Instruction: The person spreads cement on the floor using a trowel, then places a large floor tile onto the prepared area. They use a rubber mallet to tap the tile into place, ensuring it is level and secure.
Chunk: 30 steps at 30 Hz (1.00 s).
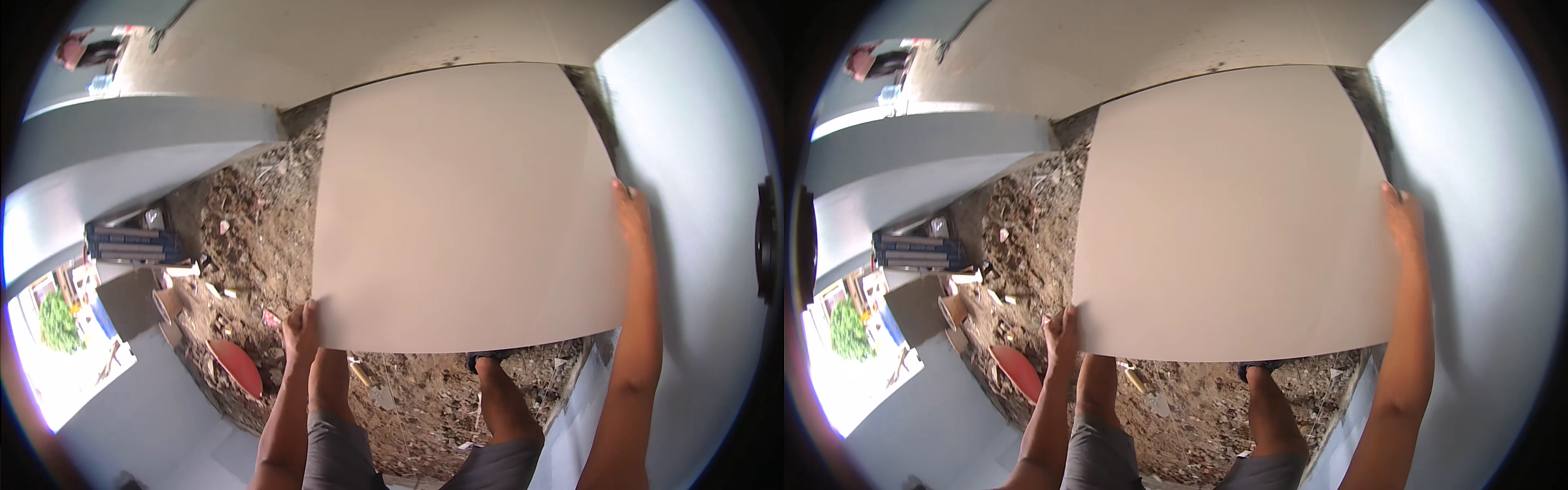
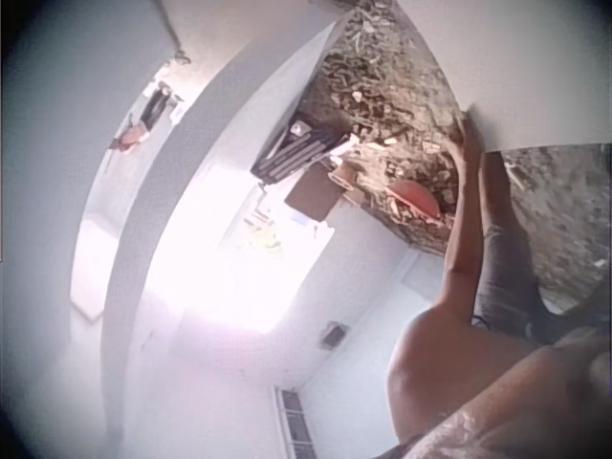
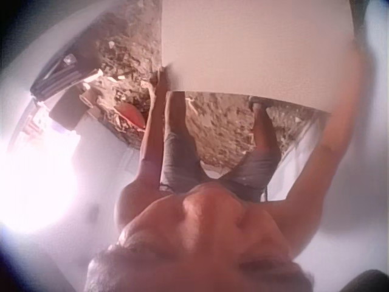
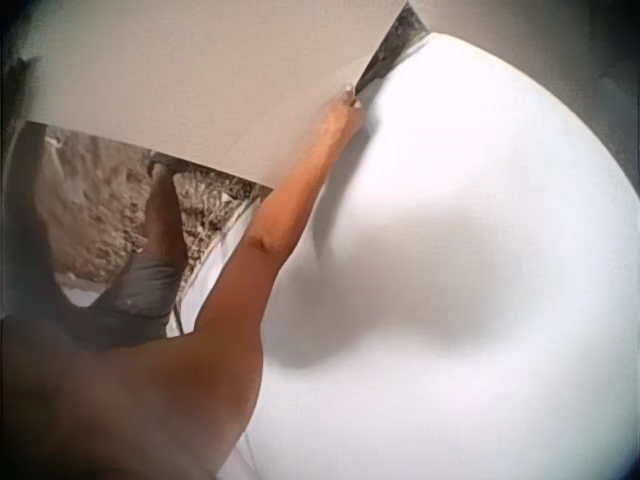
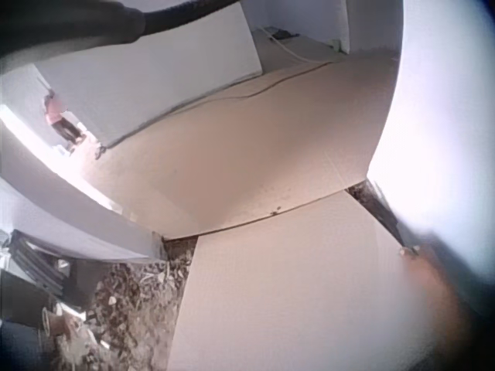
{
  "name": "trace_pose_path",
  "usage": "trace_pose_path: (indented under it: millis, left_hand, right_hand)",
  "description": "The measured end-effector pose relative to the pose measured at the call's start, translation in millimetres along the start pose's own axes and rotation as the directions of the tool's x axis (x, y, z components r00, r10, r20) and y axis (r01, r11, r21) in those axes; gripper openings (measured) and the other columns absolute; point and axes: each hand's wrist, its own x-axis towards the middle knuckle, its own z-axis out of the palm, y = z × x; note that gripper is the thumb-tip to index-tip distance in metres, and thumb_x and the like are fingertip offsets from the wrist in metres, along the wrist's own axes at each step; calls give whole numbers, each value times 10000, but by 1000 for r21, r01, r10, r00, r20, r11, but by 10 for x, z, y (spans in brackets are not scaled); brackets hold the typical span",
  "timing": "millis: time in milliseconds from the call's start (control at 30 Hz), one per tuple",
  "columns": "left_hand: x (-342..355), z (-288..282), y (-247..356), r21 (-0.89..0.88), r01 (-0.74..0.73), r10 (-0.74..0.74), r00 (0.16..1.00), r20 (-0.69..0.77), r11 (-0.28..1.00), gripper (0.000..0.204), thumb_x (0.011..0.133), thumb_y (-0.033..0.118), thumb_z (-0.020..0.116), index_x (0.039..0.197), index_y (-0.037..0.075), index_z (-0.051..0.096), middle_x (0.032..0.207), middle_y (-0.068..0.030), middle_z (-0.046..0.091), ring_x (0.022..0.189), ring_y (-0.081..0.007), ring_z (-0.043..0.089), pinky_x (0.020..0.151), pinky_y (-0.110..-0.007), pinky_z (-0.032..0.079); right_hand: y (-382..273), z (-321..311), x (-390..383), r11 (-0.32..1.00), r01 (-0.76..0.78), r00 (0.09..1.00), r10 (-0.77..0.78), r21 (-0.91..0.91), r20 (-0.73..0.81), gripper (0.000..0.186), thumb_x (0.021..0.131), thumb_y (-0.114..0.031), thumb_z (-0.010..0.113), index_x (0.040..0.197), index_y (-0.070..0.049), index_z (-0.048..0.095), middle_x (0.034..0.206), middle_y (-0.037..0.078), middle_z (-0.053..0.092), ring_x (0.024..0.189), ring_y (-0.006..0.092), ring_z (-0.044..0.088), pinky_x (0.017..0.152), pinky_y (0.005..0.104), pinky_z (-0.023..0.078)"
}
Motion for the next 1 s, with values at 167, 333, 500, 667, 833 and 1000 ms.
trace_pose_path:
  millis: [167,333,500,667,833,1000]
  left_hand:
    - [92,69,-168,77,33,-33,999,-9,996,455,999,362,556,693,26,538,554,-3,464,563,-73,432,494,-302,371]
    - [187,204,-233,111,46,-43,999,-23,993,466,1004,366,553,684,29,528,559,16,466,558,-63,427,486,-289,356]
    - [361,344,-410,82,88,-91,995,29,993,477,970,429,571,789,-8,635,591,-78,598,579,-130,574,551,-336,470]
    - [608,571,-841,259,113,-149,981,123,959,541,952,499,563,790,-4,679,676,-159,653,671,-235,671,623,-382,509]
    - [828,865,-1167,381,68,-148,972,184,922,580,959,532,518,867,-12,699,796,-240,677,815,-393,684,737,-448,515]
    - [1027,1133,-1346,433,70,-183,957,224,899,567,974,501,483,885,-15,698,838,-274,667,871,-458,656,782,-491,505]
  right_hand:
    - [132,153,28,996,-7,1000,4,88,23,624,932,-566,601,743,24,528,648,35,421,631,152,376,559,353,358]
    - [122,329,-56,997,9,998,-4,82,-66,587,944,-539,597,753,12,530,674,28,441,662,145,379,604,333,365]
    - [328,528,-39,999,-34,995,37,39,-94,577,952,-540,588,823,22,574,702,51,481,679,168,410,647,337,397]
    - [511,810,0,992,-37,991,52,121,-122,598,945,-552,600,877,42,610,780,73,571,735,174,495,708,346,455]
    - [553,963,57,977,-158,987,158,140,12,636,932,-563,615,988,70,636,858,94,614,795,187,546,770,349,480]
    - [859,1150,270,960,-223,973,210,169,93,716,927,-557,618,1251,81,599,1152,153,674,1036,243,634,930,344,486]
